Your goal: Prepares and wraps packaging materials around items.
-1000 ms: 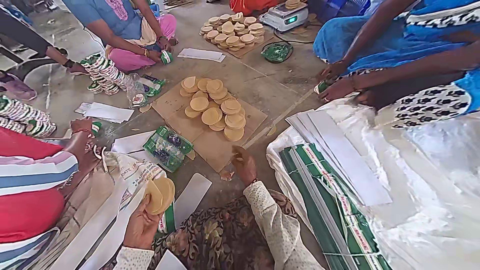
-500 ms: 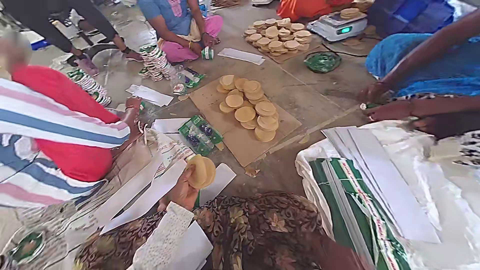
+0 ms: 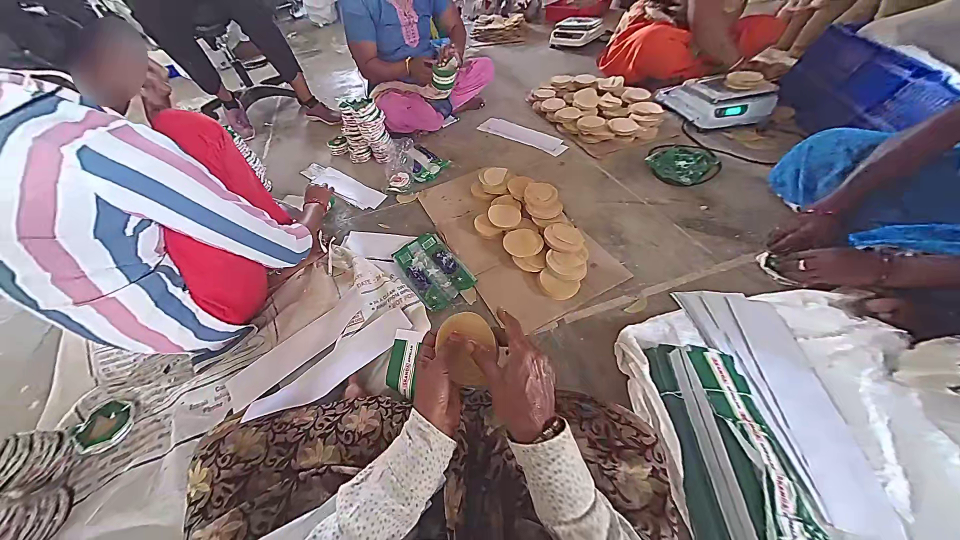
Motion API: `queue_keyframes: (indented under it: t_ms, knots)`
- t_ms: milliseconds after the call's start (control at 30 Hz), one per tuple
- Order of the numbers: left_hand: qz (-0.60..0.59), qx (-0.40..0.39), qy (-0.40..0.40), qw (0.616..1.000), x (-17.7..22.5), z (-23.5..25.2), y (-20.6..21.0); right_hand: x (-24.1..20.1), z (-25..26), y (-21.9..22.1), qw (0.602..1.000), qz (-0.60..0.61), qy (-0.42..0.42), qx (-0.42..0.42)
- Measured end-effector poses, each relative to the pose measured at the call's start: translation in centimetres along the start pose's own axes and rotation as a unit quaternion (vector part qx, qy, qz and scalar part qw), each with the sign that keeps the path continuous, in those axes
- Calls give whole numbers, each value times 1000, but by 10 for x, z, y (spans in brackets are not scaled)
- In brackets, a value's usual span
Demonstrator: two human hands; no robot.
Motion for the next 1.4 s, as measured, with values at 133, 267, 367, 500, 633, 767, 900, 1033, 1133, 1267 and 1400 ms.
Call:
queue_keyframes:
  t_ms: [133, 267, 367, 500, 633, 767, 900, 1033, 1133, 1267, 1400]
  knots:
    - [9, 26, 43, 999, 3, 3, -14, -34, -17, 10, 988, -104, -89, 73]
    - [-30, 35, 21, 999, -1, 10, -21, -45, -29, 20, 987, -8, -118, 112]
    - [-54, 40, -7, 998, 0, 9, -25, -27, -18, 35, 964, 264, 9, 32]
    - [-126, 69, -70, 987, -1, 8, -27, -29, -8, 24, 950, 299, -55, 76]
    - [-159, 48, -124, 978, -7, 7, -24, -47, -28, 5, 914, 5, -331, 235]
    - [-169, -36, -120, 978, -12, 6, -12, -32, -47, 34, 877, -99, -437, 173]
    - [-68, -19, -115, 991, -26, 16, -16, -11, -48, 34, 923, -1, -384, 21]
    - [-16, 5, -142, 990, -36, 20, -20, 31, -28, -22, 951, -142, -264, 72]
    - [-10, 16, -134, 991, -33, 22, -23, 102, -8, -47, 943, -323, -78, -33]
    - [-16, 22, -136, 990, -39, 25, -26, 149, -32, -11, 839, -464, 33, -283]
    - [-12, 24, -137, 990, -44, 25, -26, 119, -56, 31, 720, -481, -46, -497]
Point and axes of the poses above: each hand's wrist, its own z-axis towards the middle knuckle, its own y-axis out of the palm, x = y × z, the point moved 8 cm from there along z, towards the middle knuckle, and after that the axes turned 1 degree about z, right-handed, at the moved point
